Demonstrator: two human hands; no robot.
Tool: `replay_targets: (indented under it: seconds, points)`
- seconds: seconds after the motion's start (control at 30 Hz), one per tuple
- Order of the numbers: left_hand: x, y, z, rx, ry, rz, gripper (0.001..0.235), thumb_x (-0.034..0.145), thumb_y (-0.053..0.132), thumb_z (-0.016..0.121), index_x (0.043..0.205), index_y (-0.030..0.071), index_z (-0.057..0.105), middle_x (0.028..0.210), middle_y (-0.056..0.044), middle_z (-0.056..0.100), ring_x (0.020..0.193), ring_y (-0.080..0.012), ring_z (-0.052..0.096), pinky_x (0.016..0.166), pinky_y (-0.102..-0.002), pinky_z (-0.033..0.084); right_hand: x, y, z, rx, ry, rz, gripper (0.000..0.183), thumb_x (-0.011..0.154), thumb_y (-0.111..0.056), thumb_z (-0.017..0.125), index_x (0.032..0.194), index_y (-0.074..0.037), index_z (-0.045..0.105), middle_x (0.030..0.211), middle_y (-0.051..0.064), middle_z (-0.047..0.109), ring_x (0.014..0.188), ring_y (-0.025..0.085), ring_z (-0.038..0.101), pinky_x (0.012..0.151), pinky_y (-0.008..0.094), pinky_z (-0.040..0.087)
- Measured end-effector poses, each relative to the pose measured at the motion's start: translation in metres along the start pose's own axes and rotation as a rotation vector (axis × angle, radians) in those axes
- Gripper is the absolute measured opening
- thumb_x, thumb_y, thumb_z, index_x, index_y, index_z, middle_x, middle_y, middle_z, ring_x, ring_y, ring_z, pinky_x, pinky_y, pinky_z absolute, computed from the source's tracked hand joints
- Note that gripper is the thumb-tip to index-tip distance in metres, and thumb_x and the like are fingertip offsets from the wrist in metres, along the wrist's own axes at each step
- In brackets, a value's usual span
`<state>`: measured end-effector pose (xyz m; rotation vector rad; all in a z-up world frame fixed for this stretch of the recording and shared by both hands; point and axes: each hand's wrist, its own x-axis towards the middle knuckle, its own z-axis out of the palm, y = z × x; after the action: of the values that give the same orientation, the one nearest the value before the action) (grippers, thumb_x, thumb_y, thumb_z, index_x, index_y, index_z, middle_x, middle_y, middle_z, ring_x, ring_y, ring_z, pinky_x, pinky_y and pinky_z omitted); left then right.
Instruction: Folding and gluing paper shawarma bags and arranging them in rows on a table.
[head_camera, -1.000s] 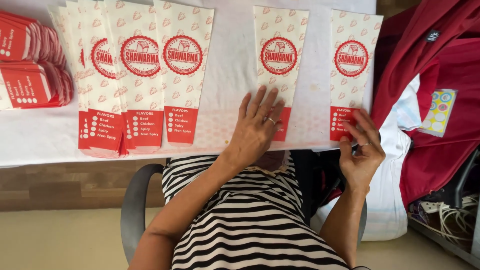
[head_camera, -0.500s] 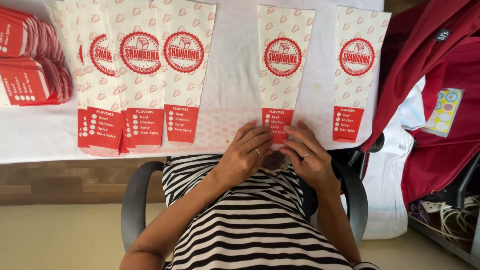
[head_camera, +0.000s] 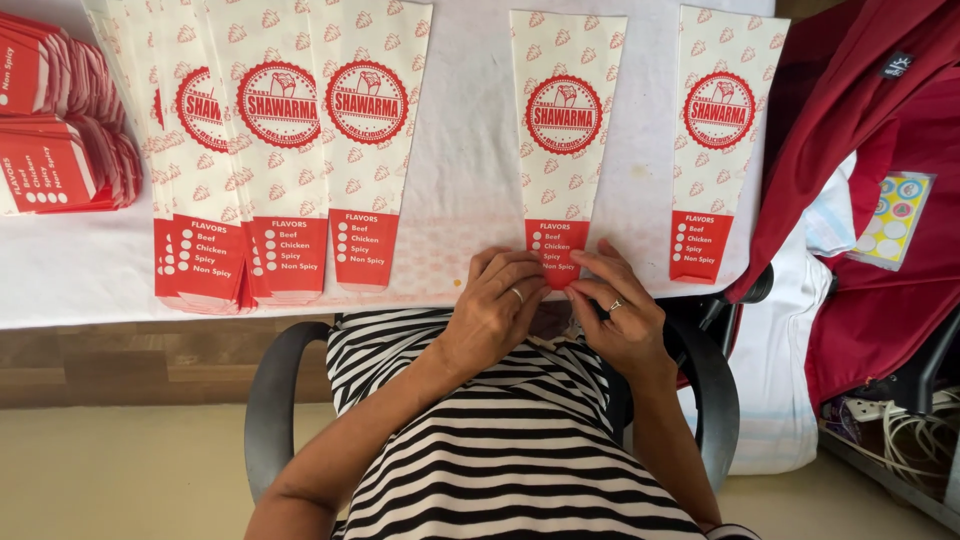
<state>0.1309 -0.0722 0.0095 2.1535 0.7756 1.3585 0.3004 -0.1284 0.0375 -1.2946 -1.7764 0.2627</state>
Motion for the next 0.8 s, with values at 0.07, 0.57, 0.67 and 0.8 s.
replay_targets:
  seconds: [0.07, 0.57, 0.67, 0.8]
  points:
    - [0.003, 0.005, 0.000, 0.009, 0.007, -0.052, 0.006, 0.089, 0.001, 0.076, 0.086, -0.002, 0.073, 0.093, -0.010, 0.071, 0.094, -0.0289, 0.072, 0.090, -0.043, 0.052, 0.001, -0.001, 0.000, -0.005, 0.007, 0.034, 0.006, 0.088, 0.005, 0.078, 0.090, 0.007, 0.072, 0.116, 0.020, 0.073, 0.104, 0.036, 0.073, 0.106, 0.054, 0.052]
    - [-0.002, -0.001, -0.009, -0.118, -0.198, -0.289, 0.017, 0.089, -0.006, 0.068, 0.100, 0.005, 0.074, 0.107, -0.005, 0.072, 0.110, -0.0276, 0.067, 0.098, -0.037, 0.042, 0.011, -0.009, -0.008, 0.077, -0.010, 0.265, 0.012, 0.086, 0.006, 0.079, 0.097, 0.003, 0.076, 0.110, 0.017, 0.074, 0.106, 0.035, 0.073, 0.104, 0.050, 0.053]
    - [0.013, 0.000, -0.018, -0.053, -0.302, -0.195, 0.024, 0.091, -0.006, 0.065, 0.113, 0.000, 0.072, 0.128, -0.011, 0.066, 0.129, -0.0351, 0.056, 0.109, -0.046, 0.035, 0.006, -0.008, -0.014, 0.050, 0.021, 0.283, 0.017, 0.085, 0.009, 0.077, 0.100, 0.001, 0.077, 0.113, 0.018, 0.074, 0.109, 0.037, 0.072, 0.102, 0.052, 0.054]
    - [0.027, -0.001, -0.016, 0.048, -0.447, -0.093, 0.041, 0.083, -0.003, 0.074, 0.124, -0.006, 0.070, 0.145, -0.019, 0.060, 0.146, -0.0438, 0.041, 0.121, -0.065, 0.018, -0.017, 0.013, -0.042, -0.137, 0.202, 0.281, 0.016, 0.095, 0.000, 0.075, 0.111, 0.003, 0.074, 0.124, 0.025, 0.069, 0.119, 0.041, 0.066, 0.104, 0.053, 0.051]
